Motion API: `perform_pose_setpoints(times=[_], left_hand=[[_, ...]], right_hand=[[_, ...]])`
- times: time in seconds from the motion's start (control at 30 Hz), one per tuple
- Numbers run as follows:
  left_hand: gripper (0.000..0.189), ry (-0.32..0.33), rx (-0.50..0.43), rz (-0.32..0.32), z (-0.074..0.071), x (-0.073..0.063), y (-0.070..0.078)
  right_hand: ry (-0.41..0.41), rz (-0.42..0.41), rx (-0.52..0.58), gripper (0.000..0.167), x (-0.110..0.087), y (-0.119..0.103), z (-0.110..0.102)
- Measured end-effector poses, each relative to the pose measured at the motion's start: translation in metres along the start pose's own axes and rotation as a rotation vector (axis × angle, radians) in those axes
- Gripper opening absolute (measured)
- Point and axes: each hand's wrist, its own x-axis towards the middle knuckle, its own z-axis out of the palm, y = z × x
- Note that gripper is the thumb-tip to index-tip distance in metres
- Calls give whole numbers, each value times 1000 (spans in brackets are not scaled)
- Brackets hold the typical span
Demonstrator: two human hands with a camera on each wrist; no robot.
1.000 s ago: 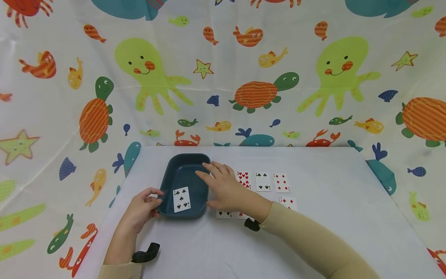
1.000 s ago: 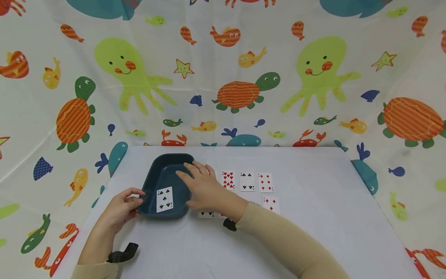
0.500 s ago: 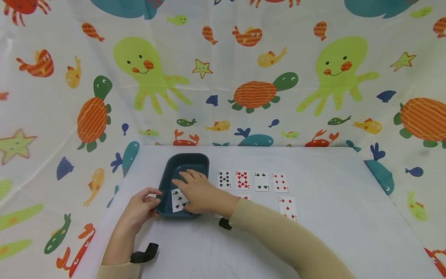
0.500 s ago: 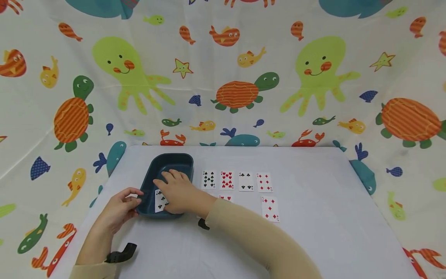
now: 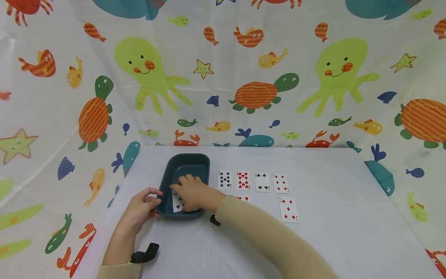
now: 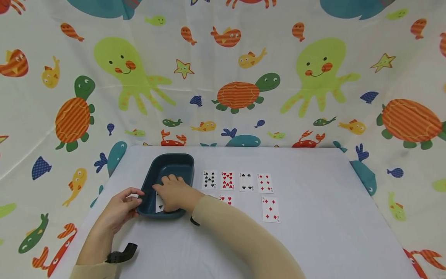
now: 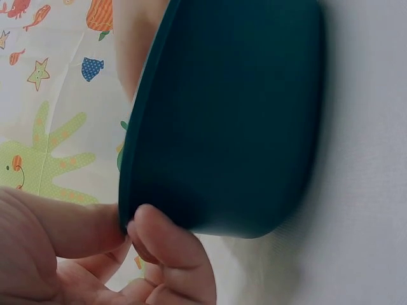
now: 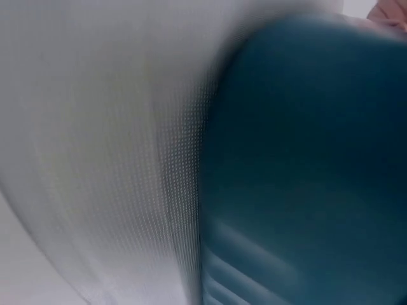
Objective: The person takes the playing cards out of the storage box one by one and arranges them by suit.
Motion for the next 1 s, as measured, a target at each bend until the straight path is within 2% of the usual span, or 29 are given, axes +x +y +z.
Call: perform_pose_setpoints(times=[0.27, 0.6, 1.0], left_hand=[[31, -8, -5, 11, 1, 3, -2], [30, 7, -12, 12, 0, 4, -4], [31, 4, -23, 6, 0, 3, -3]], right_hand=[[-26, 37, -13, 84, 5, 0, 6], [-29, 29, -38, 75, 6, -2, 10], [-53, 27, 63, 71, 6, 1, 4]])
